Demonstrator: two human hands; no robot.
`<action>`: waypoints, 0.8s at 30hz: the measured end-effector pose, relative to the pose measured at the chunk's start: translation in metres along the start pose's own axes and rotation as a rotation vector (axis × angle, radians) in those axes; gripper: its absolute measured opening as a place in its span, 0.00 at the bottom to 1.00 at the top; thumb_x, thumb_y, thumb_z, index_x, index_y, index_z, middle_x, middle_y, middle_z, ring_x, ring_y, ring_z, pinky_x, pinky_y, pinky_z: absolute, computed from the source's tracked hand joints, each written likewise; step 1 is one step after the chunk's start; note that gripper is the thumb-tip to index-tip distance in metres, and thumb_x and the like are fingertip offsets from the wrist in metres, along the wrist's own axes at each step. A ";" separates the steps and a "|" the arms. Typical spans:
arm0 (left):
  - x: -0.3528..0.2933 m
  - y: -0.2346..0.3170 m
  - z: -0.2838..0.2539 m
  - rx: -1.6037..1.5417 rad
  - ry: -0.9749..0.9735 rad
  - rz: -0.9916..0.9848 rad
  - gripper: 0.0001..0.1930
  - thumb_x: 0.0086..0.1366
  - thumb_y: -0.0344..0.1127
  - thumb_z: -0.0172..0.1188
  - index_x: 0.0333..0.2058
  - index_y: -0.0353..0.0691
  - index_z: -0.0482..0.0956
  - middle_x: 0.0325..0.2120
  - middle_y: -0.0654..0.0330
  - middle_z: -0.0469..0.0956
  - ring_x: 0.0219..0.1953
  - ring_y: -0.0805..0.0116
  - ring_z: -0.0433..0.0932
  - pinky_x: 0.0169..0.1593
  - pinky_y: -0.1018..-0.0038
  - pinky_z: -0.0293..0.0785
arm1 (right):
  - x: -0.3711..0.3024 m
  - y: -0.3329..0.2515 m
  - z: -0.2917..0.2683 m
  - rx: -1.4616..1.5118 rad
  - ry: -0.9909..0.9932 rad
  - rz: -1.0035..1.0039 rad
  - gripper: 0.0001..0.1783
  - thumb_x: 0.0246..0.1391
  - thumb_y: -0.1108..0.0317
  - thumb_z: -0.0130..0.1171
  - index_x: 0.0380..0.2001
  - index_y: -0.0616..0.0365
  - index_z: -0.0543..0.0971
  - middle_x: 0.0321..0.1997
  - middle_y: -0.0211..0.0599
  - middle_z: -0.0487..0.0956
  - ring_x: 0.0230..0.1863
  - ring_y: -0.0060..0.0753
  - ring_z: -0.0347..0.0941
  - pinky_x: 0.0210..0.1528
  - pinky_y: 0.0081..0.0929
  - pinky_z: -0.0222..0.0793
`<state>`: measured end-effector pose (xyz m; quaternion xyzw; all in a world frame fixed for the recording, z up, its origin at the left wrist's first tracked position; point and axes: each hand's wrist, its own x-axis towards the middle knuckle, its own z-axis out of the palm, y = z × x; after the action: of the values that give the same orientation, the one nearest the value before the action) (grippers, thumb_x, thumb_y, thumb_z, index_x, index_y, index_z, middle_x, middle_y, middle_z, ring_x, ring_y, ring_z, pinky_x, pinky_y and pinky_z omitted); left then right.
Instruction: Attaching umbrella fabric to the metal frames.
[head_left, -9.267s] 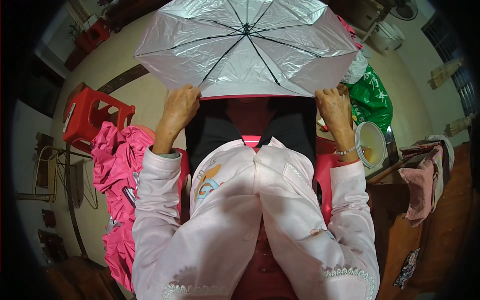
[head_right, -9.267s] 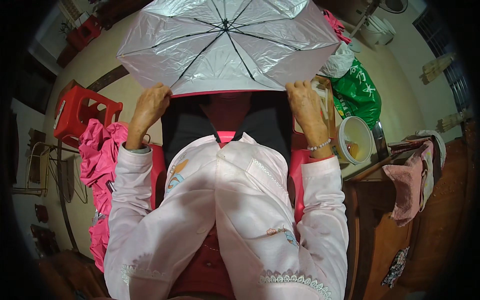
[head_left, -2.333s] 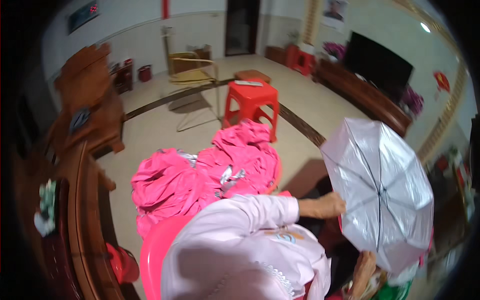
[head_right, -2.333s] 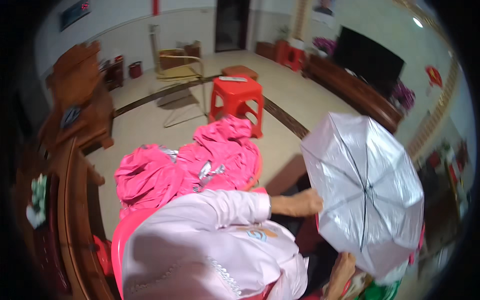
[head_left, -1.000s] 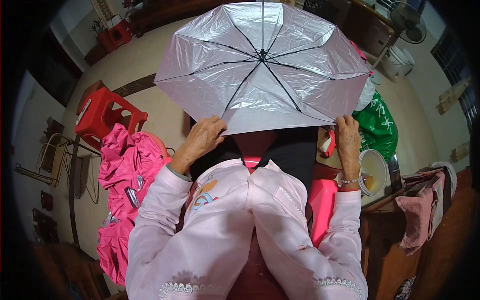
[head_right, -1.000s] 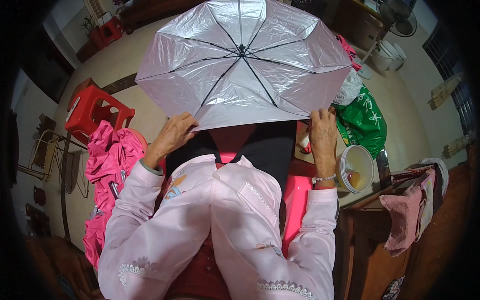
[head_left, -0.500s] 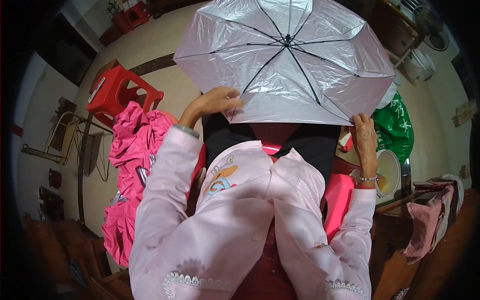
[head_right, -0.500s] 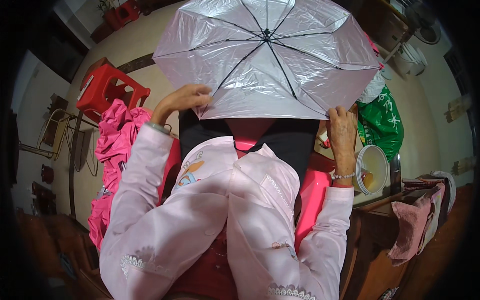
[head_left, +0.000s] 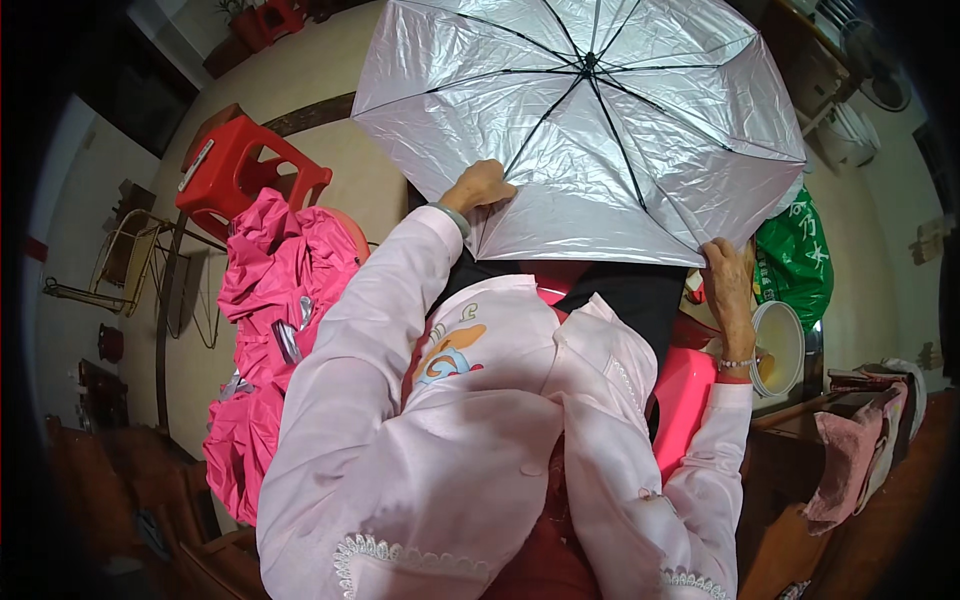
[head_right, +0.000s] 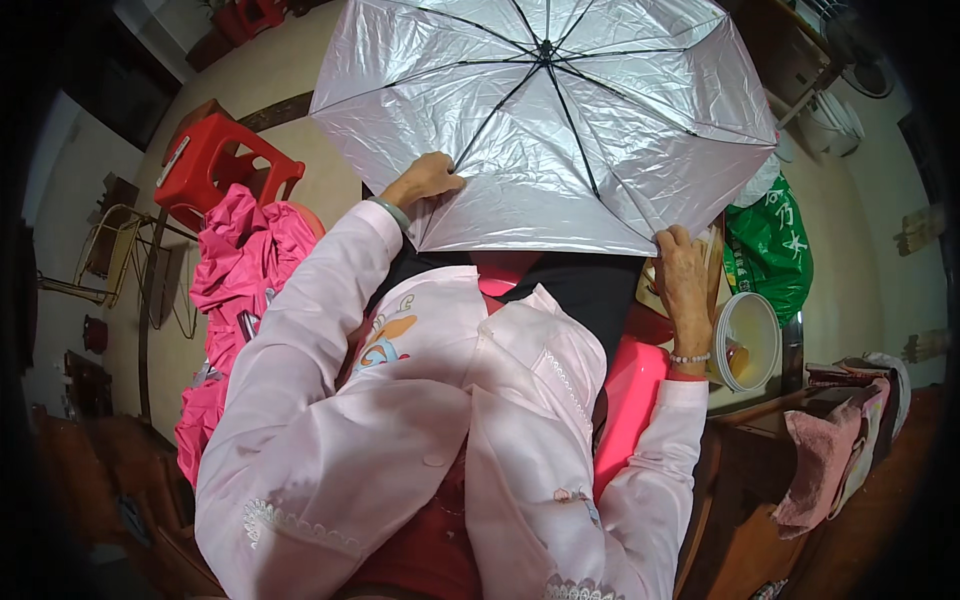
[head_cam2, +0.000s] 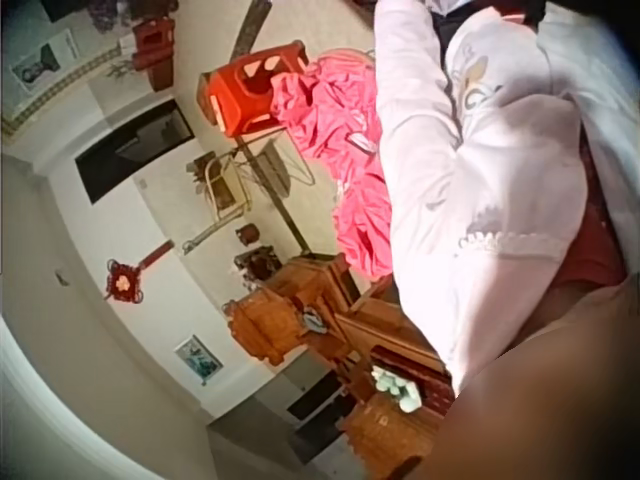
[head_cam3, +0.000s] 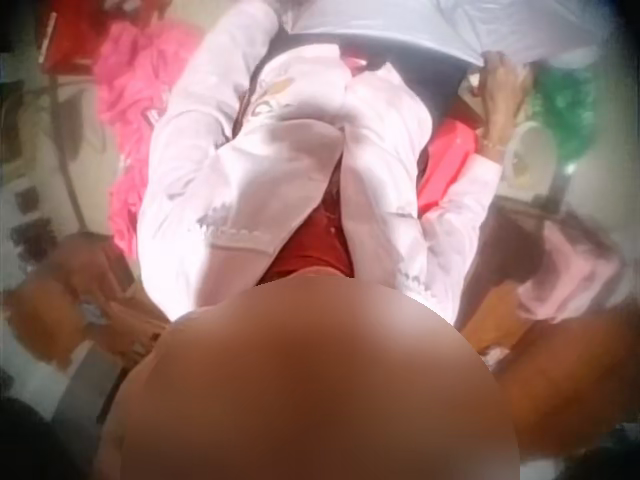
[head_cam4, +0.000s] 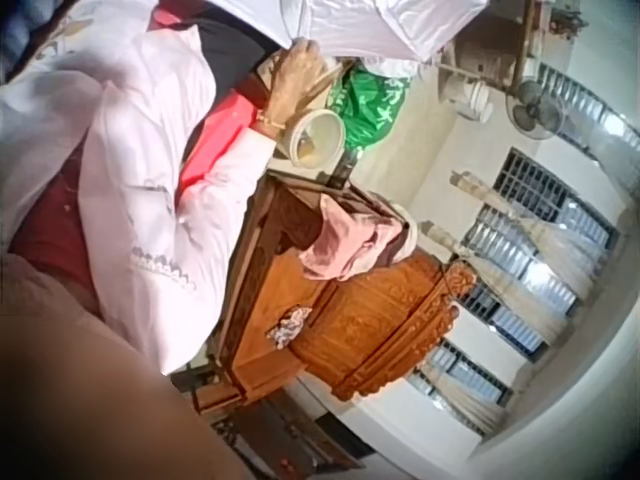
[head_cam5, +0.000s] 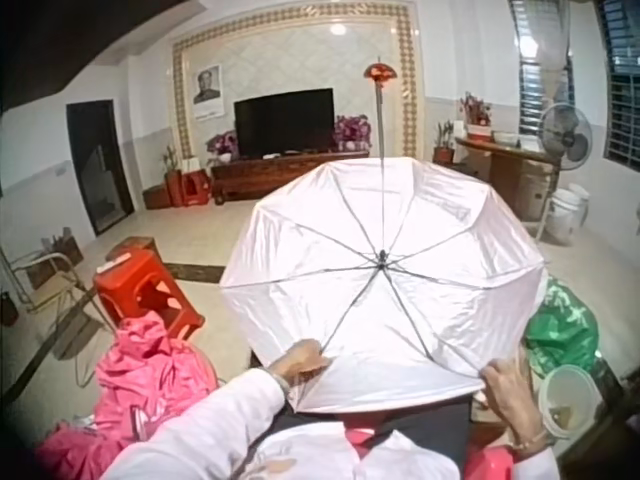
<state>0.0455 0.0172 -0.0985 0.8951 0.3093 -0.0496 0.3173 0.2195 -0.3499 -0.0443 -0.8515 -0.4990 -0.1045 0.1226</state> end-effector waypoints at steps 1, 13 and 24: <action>0.007 -0.006 0.003 0.047 0.048 0.013 0.23 0.44 0.45 0.57 0.26 0.23 0.76 0.26 0.43 0.76 0.27 0.54 0.78 0.32 0.67 0.73 | 0.001 0.001 0.000 0.009 -0.002 -0.009 0.13 0.41 0.79 0.52 0.35 0.61 0.71 0.39 0.42 0.70 0.39 0.51 0.67 0.39 0.39 0.63; 0.018 0.007 0.024 0.021 0.208 0.019 0.23 0.39 0.48 0.58 0.25 0.28 0.78 0.26 0.43 0.77 0.32 0.49 0.77 0.37 0.65 0.72 | -0.006 0.001 0.004 0.038 0.051 -0.040 0.15 0.42 0.80 0.50 0.37 0.62 0.71 0.41 0.44 0.70 0.40 0.52 0.67 0.40 0.37 0.63; 0.023 -0.017 0.049 0.681 0.306 0.531 0.11 0.51 0.38 0.50 0.20 0.38 0.77 0.19 0.53 0.76 0.25 0.55 0.74 0.34 0.63 0.70 | 0.006 0.011 0.027 0.093 0.021 -0.001 0.12 0.45 0.77 0.45 0.35 0.61 0.72 0.36 0.46 0.70 0.35 0.52 0.67 0.37 0.36 0.62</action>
<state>0.0591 0.0098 -0.1529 0.9937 0.0783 0.0674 -0.0429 0.2336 -0.3420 -0.0695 -0.8435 -0.5024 -0.0904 0.1672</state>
